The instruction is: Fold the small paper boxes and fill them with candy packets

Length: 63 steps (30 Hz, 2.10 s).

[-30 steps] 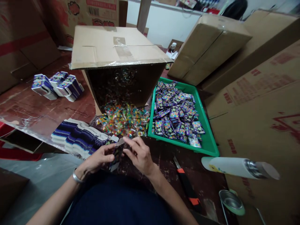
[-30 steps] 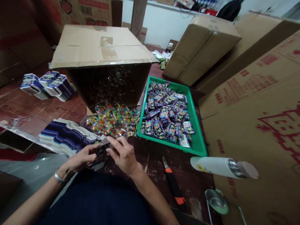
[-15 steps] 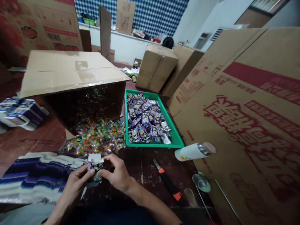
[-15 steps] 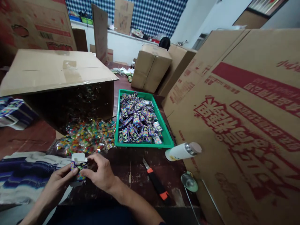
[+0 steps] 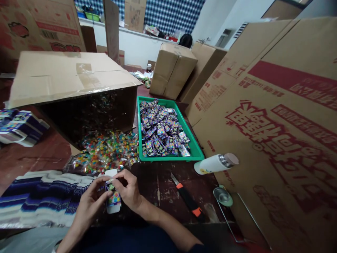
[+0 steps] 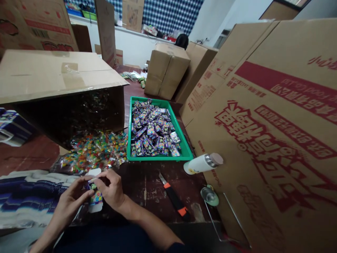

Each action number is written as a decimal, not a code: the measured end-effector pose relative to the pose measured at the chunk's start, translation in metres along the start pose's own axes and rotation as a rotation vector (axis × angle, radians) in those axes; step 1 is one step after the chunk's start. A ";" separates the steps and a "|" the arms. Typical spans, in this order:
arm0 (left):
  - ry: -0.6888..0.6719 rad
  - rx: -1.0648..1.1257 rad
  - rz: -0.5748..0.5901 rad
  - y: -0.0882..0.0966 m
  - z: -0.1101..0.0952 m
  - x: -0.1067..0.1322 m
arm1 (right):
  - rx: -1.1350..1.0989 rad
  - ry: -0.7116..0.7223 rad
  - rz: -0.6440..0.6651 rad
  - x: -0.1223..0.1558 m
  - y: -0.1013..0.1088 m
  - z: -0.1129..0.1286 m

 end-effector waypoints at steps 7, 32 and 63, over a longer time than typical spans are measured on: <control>-0.029 0.106 -0.109 0.005 -0.001 0.002 | -0.182 -0.047 0.055 -0.007 -0.004 -0.002; 0.104 0.263 0.036 -0.002 0.007 0.013 | 0.019 0.207 0.414 -0.001 -0.011 0.019; 0.072 0.078 0.152 -0.004 -0.001 -0.003 | 0.024 0.035 0.256 -0.032 -0.001 0.006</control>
Point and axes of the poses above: each hand's wrist, its own x-axis away from the middle knuckle, its own y-axis out of the back of the hand, z = x × y, the point moved 9 cm from there along -x, towards the middle knuckle
